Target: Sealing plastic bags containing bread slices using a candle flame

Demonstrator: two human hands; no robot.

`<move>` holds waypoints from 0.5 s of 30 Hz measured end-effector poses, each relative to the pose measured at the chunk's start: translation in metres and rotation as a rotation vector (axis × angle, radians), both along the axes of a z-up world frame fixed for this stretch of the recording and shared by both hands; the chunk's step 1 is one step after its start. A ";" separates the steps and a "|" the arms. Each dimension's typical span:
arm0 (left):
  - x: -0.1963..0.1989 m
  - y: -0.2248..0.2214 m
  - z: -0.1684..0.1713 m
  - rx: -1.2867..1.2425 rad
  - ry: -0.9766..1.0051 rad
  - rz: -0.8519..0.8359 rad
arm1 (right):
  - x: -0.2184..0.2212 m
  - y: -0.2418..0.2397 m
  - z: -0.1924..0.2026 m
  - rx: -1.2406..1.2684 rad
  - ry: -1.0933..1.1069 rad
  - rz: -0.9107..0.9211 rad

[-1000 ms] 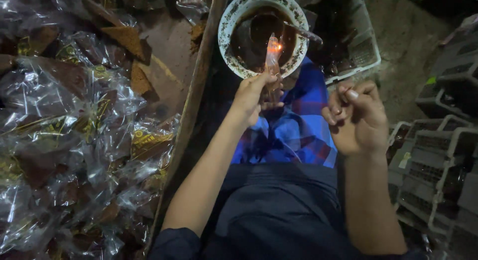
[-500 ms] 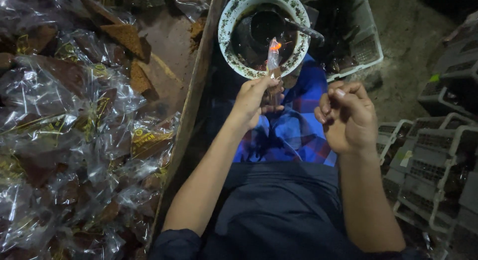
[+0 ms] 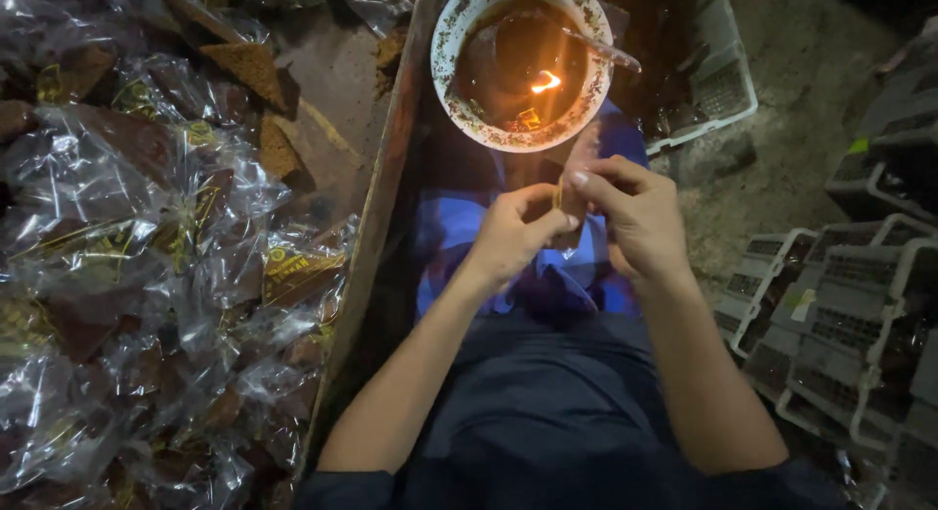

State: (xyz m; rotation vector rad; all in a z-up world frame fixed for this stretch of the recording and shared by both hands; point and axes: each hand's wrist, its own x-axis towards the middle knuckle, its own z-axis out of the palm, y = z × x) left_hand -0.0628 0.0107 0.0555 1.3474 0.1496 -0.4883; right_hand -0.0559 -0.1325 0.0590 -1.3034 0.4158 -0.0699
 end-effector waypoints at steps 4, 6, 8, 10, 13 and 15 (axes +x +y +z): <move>0.000 0.005 0.003 0.000 -0.090 -0.026 | -0.011 0.002 0.013 0.051 -0.115 0.040; 0.000 0.003 -0.002 0.082 -0.063 -0.040 | -0.017 0.009 0.029 0.139 -0.092 0.048; 0.001 0.005 -0.006 0.075 -0.156 -0.025 | -0.025 0.008 0.030 0.159 -0.080 0.041; 0.003 0.005 0.000 0.067 -0.247 -0.012 | -0.031 0.004 0.022 0.180 -0.069 0.031; 0.007 0.007 0.020 0.022 -0.363 0.027 | -0.035 -0.003 0.009 0.200 -0.061 0.035; 0.008 0.015 0.026 0.211 -0.634 -0.083 | -0.035 -0.002 0.014 0.214 0.069 0.025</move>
